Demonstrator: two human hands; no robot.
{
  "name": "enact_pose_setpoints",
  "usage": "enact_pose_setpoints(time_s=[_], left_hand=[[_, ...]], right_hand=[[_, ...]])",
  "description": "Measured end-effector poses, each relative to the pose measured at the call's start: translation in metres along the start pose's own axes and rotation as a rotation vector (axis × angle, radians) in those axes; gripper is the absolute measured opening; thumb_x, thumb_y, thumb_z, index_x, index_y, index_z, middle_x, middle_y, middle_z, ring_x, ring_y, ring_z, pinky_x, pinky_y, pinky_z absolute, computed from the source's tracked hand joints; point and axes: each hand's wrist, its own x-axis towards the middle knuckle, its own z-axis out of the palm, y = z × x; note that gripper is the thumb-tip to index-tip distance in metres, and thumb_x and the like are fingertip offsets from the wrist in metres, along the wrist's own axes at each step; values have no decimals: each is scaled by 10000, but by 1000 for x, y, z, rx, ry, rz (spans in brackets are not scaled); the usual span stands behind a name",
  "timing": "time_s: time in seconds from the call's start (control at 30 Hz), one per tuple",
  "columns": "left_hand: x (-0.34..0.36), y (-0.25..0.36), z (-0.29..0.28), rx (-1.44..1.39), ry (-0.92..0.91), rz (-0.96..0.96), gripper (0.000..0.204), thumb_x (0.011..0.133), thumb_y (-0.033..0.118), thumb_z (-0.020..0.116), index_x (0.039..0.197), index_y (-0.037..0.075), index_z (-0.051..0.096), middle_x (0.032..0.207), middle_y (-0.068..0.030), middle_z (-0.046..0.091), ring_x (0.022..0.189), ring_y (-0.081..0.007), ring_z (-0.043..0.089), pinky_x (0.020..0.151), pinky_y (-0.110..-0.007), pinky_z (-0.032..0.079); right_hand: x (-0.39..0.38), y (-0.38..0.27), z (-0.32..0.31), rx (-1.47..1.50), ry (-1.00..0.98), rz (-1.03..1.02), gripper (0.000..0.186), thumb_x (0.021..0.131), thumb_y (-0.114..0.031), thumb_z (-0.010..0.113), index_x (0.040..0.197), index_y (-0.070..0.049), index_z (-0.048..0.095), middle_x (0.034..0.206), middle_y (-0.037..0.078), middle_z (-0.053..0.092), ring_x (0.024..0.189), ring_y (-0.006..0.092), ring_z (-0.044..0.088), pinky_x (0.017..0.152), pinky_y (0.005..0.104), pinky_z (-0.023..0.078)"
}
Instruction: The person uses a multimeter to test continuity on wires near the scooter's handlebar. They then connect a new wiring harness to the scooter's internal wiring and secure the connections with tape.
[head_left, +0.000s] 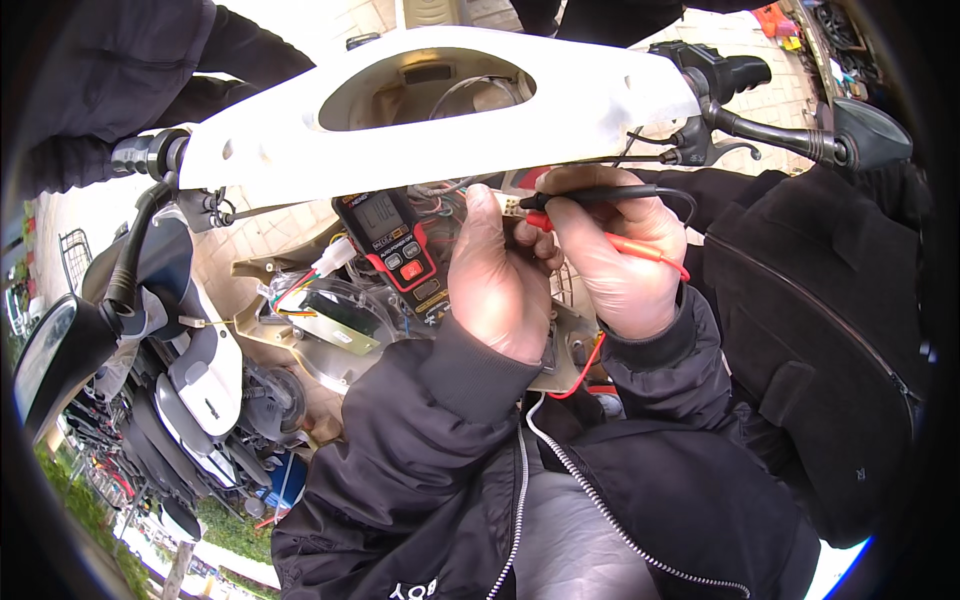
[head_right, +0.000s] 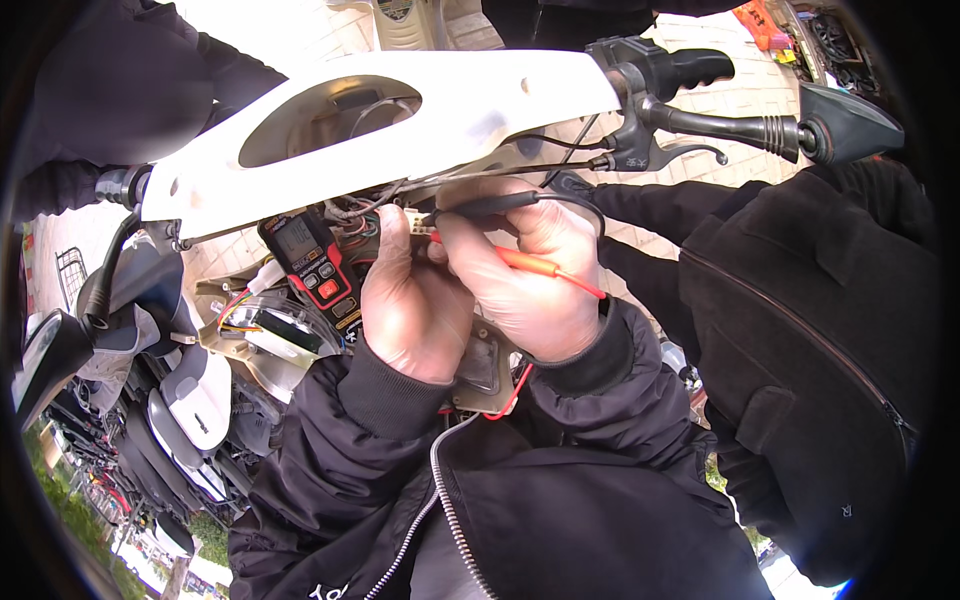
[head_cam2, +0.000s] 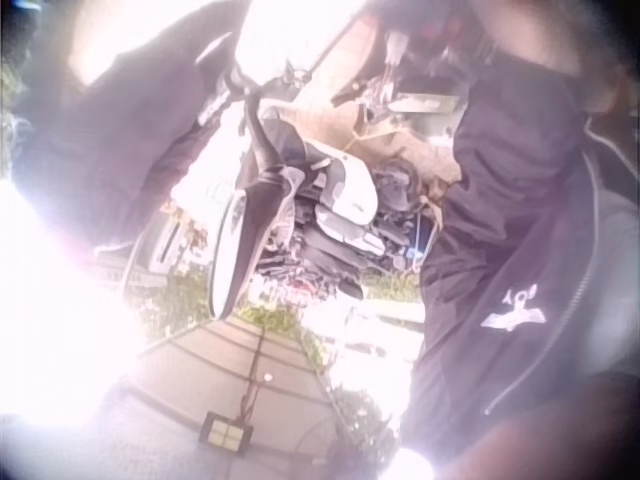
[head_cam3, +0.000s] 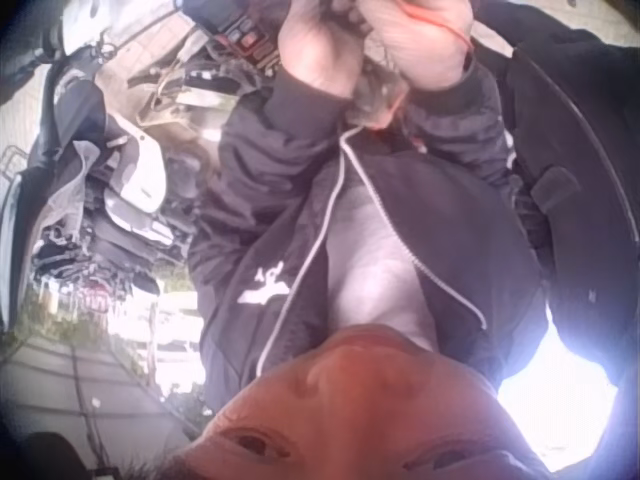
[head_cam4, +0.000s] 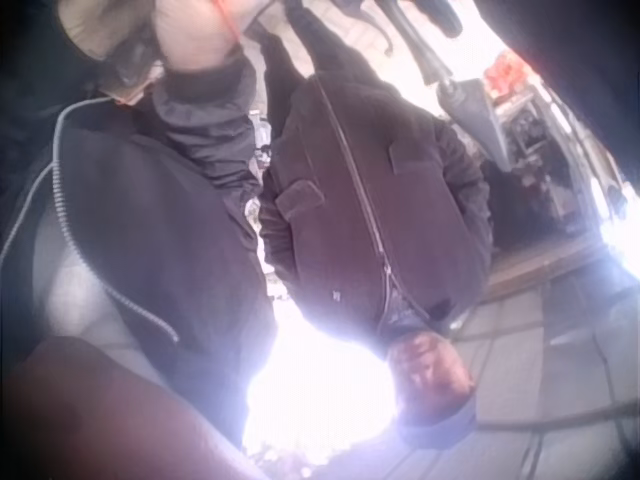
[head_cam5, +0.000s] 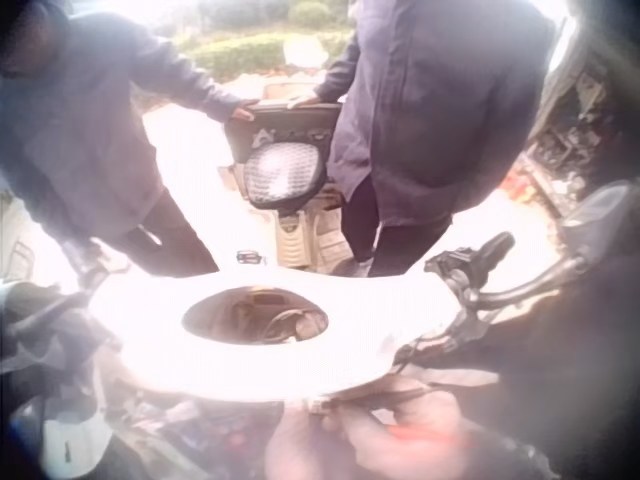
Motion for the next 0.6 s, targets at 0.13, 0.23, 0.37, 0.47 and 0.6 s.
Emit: enact_pose_setpoints(time_s=[0.13,0.23,0.37,0.47,0.6], left_hand=[[-2,-5,6,67,85,12,277,989,394,502,946,121,517,735,7,470,689,-136,422,661,-306,373],[-2,-3,6,94,80,40,289,988,408,496,960,122,529,755,10,480,696,-129,427,671,-295,373],[0,-1,-6,-12,-80,26,288,952,325,577,1062,58,586,932,-22,621,856,-134,559,892,-319,463],[2,1,-13,-35,-114,-14,335,963,332,553,1129,42,564,1037,-50,626,944,-159,574,935,-338,450],[1,-6,-8,1,-3,30,380,982,340,508,1206,34,534,1156,-84,610,1090,-209,558,1009,-372,412]], right_hand=[[-3,5,4,145,84,-56,175,850,76,623,1014,17,640,849,47,674,717,87,628,660,221,513],[-2,8,8,171,84,3,169,845,79,626,1002,18,645,868,45,673,753,79,626,683,224,513],[-3,10,9,78,92,-14,157,838,83,628,978,16,654,875,39,674,781,79,629,709,228,515],[-4,11,9,38,103,-35,152,832,83,629,966,17,657,870,35,676,792,80,630,715,232,517],[-4,11,11,-3,119,-74,149,822,88,634,953,20,656,859,47,677,784,85,636,709,237,522]])
